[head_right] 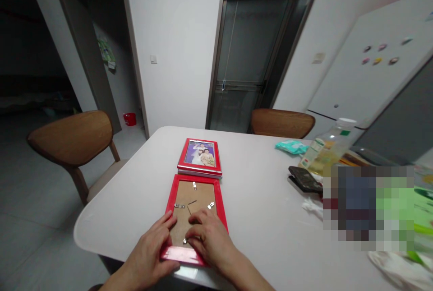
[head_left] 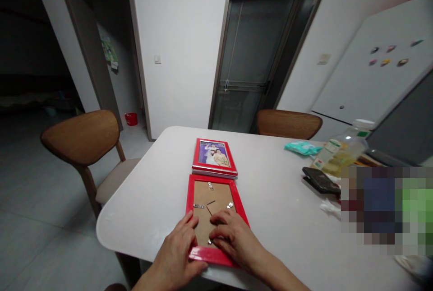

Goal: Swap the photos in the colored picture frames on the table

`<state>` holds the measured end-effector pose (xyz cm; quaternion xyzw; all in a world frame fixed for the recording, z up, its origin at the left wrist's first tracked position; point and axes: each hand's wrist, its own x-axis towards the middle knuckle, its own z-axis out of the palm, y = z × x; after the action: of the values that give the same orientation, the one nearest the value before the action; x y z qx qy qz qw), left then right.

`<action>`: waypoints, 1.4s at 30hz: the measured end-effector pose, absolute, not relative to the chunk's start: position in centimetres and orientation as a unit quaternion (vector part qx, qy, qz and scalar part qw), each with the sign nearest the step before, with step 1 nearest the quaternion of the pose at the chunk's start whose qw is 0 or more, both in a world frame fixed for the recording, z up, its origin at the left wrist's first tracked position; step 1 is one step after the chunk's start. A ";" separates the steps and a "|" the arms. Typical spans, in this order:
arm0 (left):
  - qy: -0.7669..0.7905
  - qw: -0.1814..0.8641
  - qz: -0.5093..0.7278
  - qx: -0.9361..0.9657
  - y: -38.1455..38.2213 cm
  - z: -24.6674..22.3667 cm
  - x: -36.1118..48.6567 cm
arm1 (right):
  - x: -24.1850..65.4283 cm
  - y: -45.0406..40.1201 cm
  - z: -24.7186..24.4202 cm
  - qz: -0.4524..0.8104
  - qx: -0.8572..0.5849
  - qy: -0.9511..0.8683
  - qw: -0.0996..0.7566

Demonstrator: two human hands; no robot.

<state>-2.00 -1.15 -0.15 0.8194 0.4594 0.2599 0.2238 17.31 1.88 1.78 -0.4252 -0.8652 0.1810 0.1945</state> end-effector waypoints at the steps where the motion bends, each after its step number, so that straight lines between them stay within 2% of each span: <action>1: 0.461 0.224 0.260 0.818 -1.1 -0.1 -2.0 | 17.2 1.9 1.8 0.181 -0.430 -0.863 0.195; 8: 0.464 0.220 0.261 0.817 -1.0 -0.1 -1.9 | 14.5 3.7 2.6 0.172 -0.458 -0.842 0.227; 15: 0.470 0.204 0.242 0.824 -1.1 -0.1 -1.8 | 11.9 6.4 2.2 0.096 -0.542 -0.818 0.166; 32: 0.463 0.213 0.246 0.824 -0.8 -0.3 -1.9 | 14.8 10.9 0.3 0.035 -0.629 -0.753 0.187; 42: 0.468 0.214 0.252 0.820 -0.9 -0.2 -1.9 | 15.5 7.5 2.4 0.060 -0.595 -0.777 0.196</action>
<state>-1.86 -0.86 -0.24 0.8195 0.4681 0.2524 0.2136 15.48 7.48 2.43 -0.5950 -0.7773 0.0598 0.1955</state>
